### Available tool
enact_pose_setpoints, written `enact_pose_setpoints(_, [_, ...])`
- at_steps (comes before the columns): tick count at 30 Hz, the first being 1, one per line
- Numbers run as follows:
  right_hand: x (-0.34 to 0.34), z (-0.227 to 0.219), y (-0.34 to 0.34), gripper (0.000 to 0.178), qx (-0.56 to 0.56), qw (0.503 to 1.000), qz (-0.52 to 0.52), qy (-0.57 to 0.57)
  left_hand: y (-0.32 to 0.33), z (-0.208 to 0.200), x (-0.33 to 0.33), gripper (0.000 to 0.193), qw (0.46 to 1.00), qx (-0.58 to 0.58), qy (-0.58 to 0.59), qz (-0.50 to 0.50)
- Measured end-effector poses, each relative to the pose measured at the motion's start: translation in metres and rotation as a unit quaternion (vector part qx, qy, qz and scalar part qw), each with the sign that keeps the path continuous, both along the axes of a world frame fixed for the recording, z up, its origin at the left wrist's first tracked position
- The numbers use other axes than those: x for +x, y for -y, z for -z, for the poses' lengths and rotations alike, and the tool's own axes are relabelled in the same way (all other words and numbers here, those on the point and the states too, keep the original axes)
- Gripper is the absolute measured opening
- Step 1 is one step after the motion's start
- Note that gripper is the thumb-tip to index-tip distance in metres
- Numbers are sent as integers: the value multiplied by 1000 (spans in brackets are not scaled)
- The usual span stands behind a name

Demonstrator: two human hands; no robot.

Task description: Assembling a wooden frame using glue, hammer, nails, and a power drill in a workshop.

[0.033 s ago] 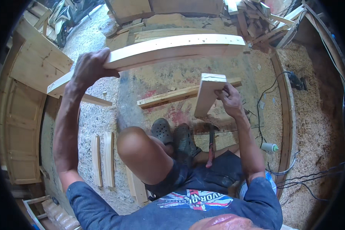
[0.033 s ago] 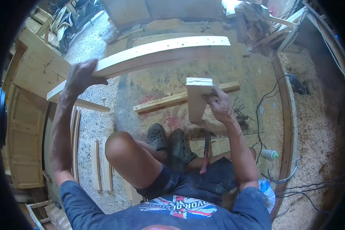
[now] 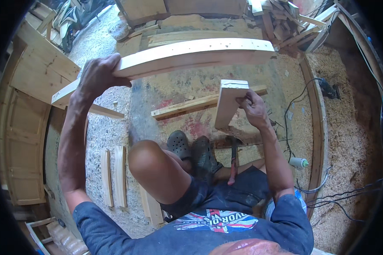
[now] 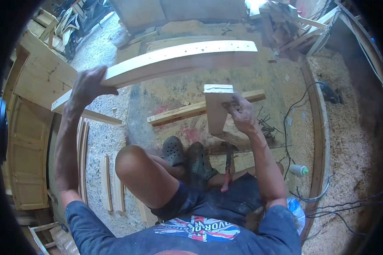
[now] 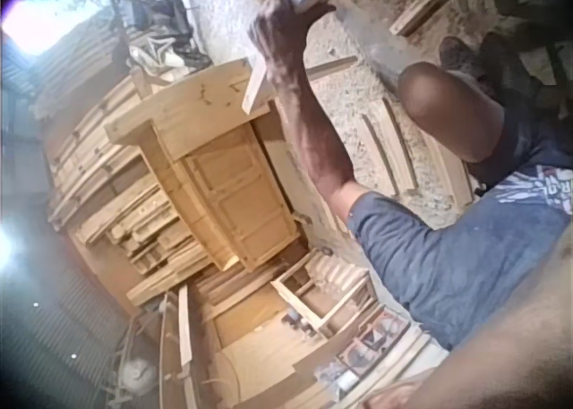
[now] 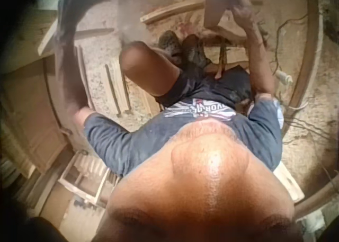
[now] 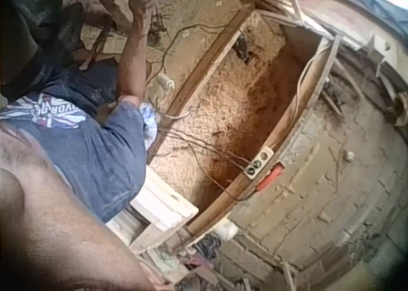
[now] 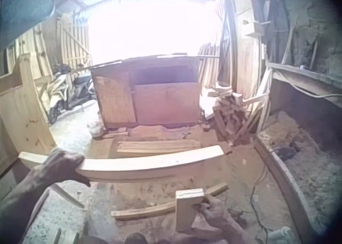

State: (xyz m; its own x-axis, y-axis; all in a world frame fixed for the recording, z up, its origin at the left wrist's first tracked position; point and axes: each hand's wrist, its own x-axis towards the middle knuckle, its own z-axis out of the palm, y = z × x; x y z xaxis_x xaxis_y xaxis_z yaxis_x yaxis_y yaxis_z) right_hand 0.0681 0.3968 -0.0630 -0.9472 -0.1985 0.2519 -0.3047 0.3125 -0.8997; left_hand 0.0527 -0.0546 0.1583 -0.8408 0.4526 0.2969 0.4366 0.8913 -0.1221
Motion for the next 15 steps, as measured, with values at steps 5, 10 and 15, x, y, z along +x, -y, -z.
enact_pose_setpoints(5, [-18,-2,-5,37,-67,995,-26,66,-24,15,-3,60,999,-5,13,31])
enact_pose_setpoints(10, [-31,-2,13,36,-57,998,-33,2,-23,20,-11,61,1000,3,1,12])
enact_pose_setpoints(15, [-36,37,16,39,-94,995,-28,-14,-19,51,-20,66,998,-41,-25,42])
